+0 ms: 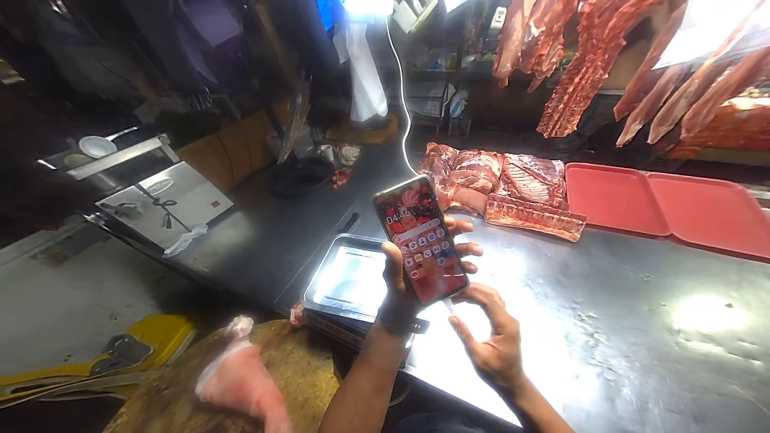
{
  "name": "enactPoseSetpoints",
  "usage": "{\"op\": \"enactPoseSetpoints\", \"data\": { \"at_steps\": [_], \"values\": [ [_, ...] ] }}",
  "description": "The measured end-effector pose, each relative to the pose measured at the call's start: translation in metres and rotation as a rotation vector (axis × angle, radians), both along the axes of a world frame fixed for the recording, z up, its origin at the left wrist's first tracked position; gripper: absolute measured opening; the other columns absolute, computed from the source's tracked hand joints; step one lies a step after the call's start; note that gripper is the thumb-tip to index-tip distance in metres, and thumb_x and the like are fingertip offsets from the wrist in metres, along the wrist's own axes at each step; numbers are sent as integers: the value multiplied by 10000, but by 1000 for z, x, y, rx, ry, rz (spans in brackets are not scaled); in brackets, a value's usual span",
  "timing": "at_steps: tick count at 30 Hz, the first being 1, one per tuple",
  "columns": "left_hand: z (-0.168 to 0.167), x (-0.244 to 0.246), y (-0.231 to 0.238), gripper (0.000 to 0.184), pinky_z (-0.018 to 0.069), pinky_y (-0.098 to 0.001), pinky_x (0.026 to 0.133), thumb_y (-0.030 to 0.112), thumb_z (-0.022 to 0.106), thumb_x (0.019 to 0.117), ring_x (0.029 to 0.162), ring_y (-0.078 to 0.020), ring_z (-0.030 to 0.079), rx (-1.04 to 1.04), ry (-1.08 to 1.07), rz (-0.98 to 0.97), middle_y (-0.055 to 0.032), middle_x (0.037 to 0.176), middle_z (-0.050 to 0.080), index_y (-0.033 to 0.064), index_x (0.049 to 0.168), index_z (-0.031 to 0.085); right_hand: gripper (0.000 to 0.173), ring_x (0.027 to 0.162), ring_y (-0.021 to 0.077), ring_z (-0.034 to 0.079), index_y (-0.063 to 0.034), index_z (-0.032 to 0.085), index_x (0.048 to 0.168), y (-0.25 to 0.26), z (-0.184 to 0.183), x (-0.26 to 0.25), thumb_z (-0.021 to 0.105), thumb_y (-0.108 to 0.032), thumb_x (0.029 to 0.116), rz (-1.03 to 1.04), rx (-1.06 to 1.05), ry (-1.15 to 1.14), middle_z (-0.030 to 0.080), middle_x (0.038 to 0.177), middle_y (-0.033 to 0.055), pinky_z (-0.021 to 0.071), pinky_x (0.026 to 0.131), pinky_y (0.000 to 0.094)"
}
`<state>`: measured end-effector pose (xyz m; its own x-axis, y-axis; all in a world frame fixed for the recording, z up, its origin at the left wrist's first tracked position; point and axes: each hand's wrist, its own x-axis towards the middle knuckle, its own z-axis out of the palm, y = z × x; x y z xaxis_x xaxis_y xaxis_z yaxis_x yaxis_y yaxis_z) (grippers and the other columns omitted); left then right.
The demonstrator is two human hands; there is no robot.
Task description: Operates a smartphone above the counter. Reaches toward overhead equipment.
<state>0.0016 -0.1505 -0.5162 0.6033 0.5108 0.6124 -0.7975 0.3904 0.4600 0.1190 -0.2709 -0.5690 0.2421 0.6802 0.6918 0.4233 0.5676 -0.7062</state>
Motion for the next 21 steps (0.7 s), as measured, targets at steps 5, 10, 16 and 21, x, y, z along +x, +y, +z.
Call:
{"op": "enactPoseSetpoints", "data": {
  "at_steps": [5,10,16,21],
  "values": [
    [3,12,-9,888,579,-471,940,738,697,782,1163,-361,665,-13,-11,-9,-210,1407,584,113,1401,573,149,1134,104,665,-191,754,944,-3,3,6,710,-333,944,-96,64,-88,766,982,-76,384,1161,452],
    [3,27,-17,896,587,-445,886,752,705,760,1069,-330,688,-28,-8,15,-202,1358,609,116,1377,582,168,1094,91,682,-163,764,906,-8,6,17,685,-300,965,-124,110,-108,773,930,-62,323,1199,468],
    [0,47,-26,877,567,-371,770,755,698,755,944,-250,680,-3,-6,55,-173,1334,614,132,1362,591,171,1080,96,688,-140,752,883,-16,6,29,691,-279,960,-68,100,-21,768,910,-49,326,1210,455],
    [-2,61,-35,864,561,-378,768,719,733,749,918,-255,677,-5,-12,64,-189,1322,619,129,1365,592,180,1069,87,691,-132,749,885,-22,4,42,680,-278,963,-74,113,-17,769,903,-46,321,1212,444]
  ]
}}
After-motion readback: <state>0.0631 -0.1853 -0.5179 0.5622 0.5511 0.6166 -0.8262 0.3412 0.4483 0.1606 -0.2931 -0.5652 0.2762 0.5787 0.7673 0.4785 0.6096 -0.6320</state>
